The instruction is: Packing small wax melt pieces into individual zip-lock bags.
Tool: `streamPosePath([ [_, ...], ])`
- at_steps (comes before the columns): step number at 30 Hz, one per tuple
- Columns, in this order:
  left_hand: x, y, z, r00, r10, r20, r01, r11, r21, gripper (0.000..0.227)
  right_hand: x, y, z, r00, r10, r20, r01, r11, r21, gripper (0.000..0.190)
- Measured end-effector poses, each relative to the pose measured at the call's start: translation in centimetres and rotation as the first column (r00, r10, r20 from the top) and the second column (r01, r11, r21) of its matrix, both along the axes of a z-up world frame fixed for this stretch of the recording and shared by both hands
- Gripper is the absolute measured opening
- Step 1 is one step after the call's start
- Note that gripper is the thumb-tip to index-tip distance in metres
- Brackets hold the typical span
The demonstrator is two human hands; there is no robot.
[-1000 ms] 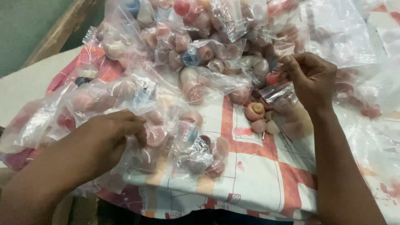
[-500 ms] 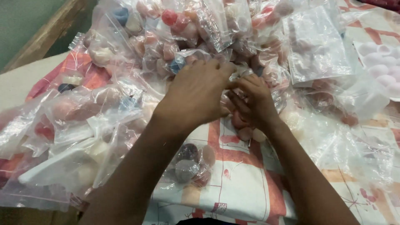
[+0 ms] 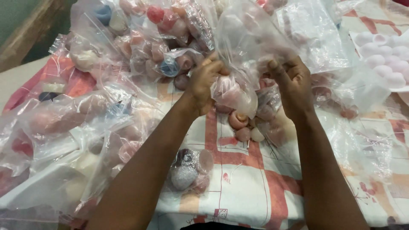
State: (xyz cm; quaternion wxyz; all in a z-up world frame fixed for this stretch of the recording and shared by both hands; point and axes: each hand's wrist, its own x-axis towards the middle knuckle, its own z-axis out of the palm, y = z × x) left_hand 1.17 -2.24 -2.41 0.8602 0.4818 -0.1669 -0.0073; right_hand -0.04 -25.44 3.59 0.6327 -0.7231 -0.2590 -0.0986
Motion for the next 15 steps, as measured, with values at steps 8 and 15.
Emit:
streamPosePath([
  [8,-3.7,-0.3,6.2,0.940,0.043,-0.339,-0.013,0.996,0.089,0.031,0.2,-1.5,-0.3,0.992,0.044,-0.119,-0.029,0.992,0.126,0.013],
  [15,-0.2,0.0,-1.1,0.992,0.123,0.037,-0.128,0.941,0.312,0.033,0.1,-0.6,-0.4,0.999,0.019,-0.042,-0.009,0.973,0.230,0.010],
])
